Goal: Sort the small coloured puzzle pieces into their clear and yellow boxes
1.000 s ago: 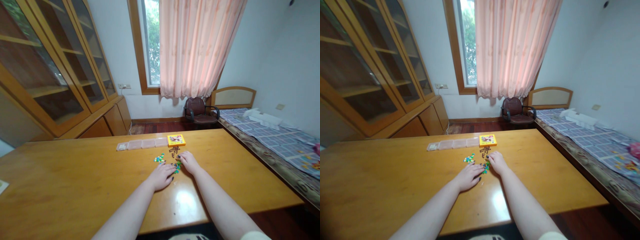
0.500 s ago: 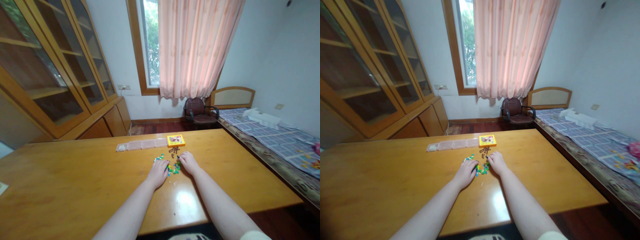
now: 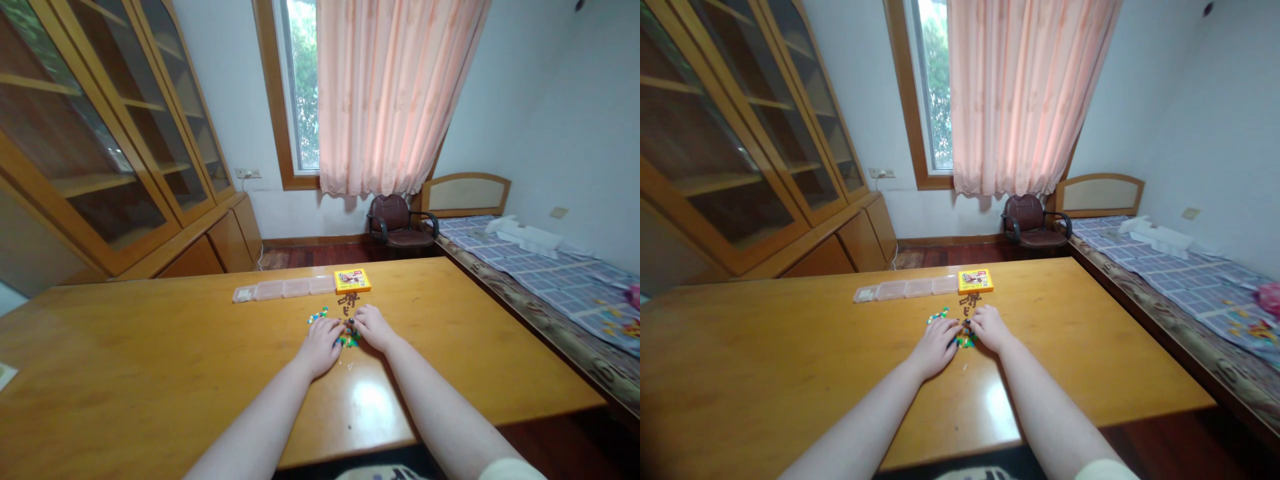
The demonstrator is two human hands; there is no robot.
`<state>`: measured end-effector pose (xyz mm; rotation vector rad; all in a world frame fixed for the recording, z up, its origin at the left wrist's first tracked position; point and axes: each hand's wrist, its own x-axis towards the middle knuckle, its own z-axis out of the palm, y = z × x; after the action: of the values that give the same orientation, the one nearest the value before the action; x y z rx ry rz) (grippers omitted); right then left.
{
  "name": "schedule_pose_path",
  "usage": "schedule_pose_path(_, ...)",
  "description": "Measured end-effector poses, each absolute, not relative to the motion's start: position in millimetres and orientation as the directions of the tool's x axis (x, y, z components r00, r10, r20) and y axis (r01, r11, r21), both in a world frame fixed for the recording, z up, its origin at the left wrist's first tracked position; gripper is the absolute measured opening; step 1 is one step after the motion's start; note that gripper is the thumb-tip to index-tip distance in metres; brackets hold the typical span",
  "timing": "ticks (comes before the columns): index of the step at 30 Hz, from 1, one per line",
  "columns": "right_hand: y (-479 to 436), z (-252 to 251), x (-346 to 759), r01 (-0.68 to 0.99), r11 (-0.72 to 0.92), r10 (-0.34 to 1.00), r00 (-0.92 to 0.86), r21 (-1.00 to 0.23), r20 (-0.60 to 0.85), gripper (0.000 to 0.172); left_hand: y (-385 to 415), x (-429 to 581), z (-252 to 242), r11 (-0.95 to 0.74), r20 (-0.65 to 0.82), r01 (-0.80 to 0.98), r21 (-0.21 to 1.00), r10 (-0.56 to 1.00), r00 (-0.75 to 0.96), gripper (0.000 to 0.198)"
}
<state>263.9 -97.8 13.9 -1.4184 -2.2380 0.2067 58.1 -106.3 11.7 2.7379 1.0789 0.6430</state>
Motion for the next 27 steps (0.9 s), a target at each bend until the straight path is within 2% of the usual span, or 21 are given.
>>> schedule_pose_path(4,-95,12,272,0.819,0.393,0.905,-0.262,-0.419,0.337,0.041,-109,61,9,-0.762,0.315,0.604,0.234,0.647,0.694,0.039)
schedule_pose_path(8,-96,14,275,0.782,0.435,0.891,-0.303,-0.446,0.337,0.041,-107,59,8,-0.724,0.343,0.643,0.25,0.687,0.641,0.032)
schedule_pose_path(13,-97,15,266,0.822,0.432,0.893,-0.334,-0.37,0.301,0.044,-104,56,9,-0.668,0.363,0.696,0.264,0.737,0.57,0.027)
schedule_pose_path(16,-96,13,265,0.856,0.391,0.906,-0.294,-0.339,0.304,0.048,-106,56,10,-0.744,0.338,0.618,0.253,0.667,0.665,0.037)
schedule_pose_path(20,-94,10,273,0.822,0.405,0.9,-0.282,-0.401,0.331,0.048,-110,58,11,-0.799,0.302,0.555,0.23,0.601,0.74,0.038)
schedule_pose_path(24,-95,10,275,0.771,0.469,0.878,-0.353,-0.431,0.324,0.045,-109,58,12,-0.773,0.342,0.583,0.249,0.634,0.694,0.03)
schedule_pose_path(27,-96,12,270,0.793,0.463,0.882,-0.37,-0.397,0.291,0.046,-106,57,12,-0.742,0.391,0.617,0.263,0.667,0.635,0.026)
